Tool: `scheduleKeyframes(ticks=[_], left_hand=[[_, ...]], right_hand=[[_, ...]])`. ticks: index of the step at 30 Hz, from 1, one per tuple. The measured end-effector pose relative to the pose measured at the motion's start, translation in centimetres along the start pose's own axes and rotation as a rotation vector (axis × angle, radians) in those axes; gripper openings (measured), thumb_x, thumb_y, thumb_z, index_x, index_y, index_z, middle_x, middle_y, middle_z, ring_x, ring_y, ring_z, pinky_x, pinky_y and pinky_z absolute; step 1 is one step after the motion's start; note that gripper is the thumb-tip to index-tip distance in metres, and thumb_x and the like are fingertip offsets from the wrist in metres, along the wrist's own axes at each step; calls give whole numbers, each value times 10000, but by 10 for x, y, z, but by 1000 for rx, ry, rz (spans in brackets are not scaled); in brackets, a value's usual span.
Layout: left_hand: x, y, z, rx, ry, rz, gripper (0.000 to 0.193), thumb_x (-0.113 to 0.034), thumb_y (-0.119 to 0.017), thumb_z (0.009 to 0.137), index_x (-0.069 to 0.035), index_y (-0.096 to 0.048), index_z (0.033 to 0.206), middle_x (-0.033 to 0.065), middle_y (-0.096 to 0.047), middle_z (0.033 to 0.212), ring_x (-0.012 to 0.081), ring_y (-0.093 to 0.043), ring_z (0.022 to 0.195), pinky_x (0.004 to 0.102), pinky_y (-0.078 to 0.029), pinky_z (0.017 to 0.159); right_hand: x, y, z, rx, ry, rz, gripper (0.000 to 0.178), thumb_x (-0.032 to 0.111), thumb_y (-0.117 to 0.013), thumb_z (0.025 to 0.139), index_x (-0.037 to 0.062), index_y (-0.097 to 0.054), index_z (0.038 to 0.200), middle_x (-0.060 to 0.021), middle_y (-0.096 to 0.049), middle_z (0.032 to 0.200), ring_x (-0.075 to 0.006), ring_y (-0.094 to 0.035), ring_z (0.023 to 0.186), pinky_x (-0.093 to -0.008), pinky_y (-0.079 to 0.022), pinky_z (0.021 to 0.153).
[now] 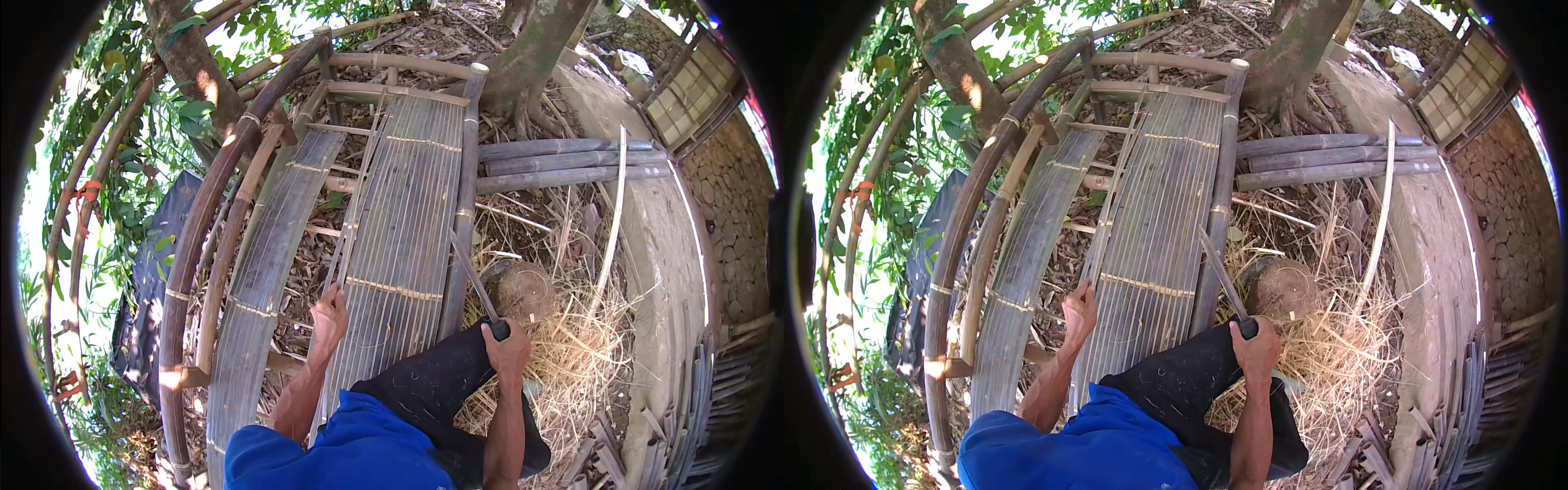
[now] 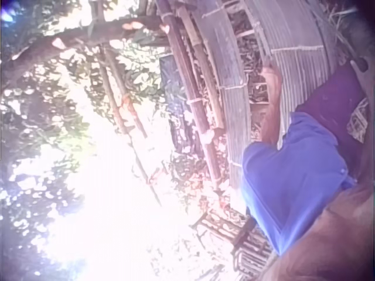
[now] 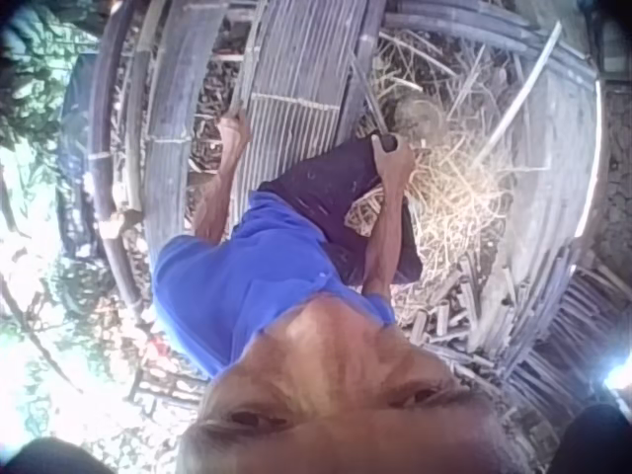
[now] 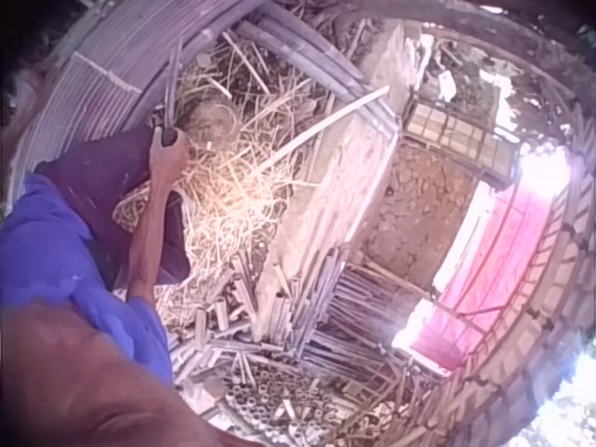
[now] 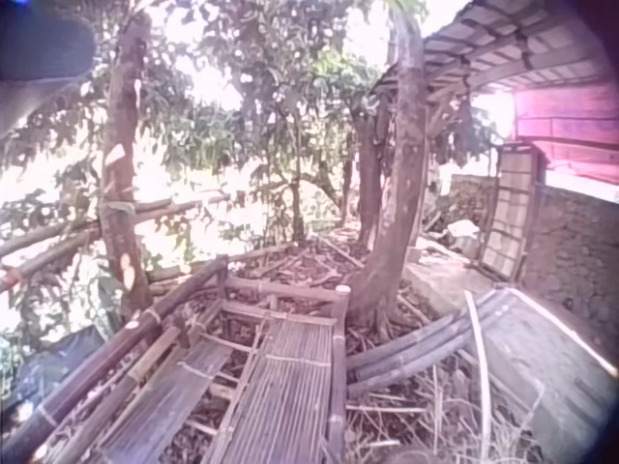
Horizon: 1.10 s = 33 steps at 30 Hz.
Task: The person repeatedly shaves thin layers from a bamboo strip using a large knife while holding the strip against a wooden block.
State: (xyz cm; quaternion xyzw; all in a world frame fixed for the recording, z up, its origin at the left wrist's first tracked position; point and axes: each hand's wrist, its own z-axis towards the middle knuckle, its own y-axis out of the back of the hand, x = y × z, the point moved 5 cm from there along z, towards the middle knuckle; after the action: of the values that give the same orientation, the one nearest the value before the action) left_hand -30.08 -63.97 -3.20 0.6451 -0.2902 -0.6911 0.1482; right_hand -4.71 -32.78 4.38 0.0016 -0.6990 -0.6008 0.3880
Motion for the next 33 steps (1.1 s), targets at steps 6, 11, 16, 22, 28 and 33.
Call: scheduleKeyframes(ticks=[6,11,16,22,28,33], left_hand=[[9,-12,-5,-47,45,-62,398,-200,-584,977,94,-646,1239,263,-581,643,190,-599,551,399,-443,539],[1,-12,-12,-2,45,-33,405,-198,-591,970,102,-644,1236,286,-564,630,217,-610,536,403,-445,543],[4,-14,-11,-42,-5,-32,314,-160,-590,970,97,-682,1124,257,-534,588,291,-571,481,433,-418,506],[25,3,5,-3,-160,125,331,-166,-618,944,92,-688,1140,249,-529,559,235,-557,445,401,-429,484],[15,39,35,207,416,-414,409,-240,-693,892,73,-704,1156,122,-573,550,95,-520,486,323,-403,450],[25,28,65,124,224,-178,440,-262,-693,892,36,-688,1215,82,-593,564,91,-538,541,328,-438,513]], right_hand=[[1,-3,2,-22,17,6,384,335,-834,757,46,-730,987,-161,-710,844,-351,-693,799,-431,-536,758],[3,-3,4,-39,26,-3,378,343,-830,766,45,-735,978,-150,-695,776,-334,-683,737,-415,-528,716],[4,-3,4,-62,28,3,372,332,-833,767,46,-735,982,-150,-696,780,-329,-684,738,-411,-531,717],[0,-7,1,27,-4,12,393,334,-836,760,54,-721,1010,-174,-718,893,-367,-698,840,-445,-542,777],[6,-2,0,24,8,6,398,351,-827,768,53,-719,1009,-161,-717,899,-363,-691,860,-443,-537,797],[19,-4,-1,62,10,20,401,355,-821,777,50,-719,1016,-162,-715,898,-364,-689,856,-443,-534,800]])
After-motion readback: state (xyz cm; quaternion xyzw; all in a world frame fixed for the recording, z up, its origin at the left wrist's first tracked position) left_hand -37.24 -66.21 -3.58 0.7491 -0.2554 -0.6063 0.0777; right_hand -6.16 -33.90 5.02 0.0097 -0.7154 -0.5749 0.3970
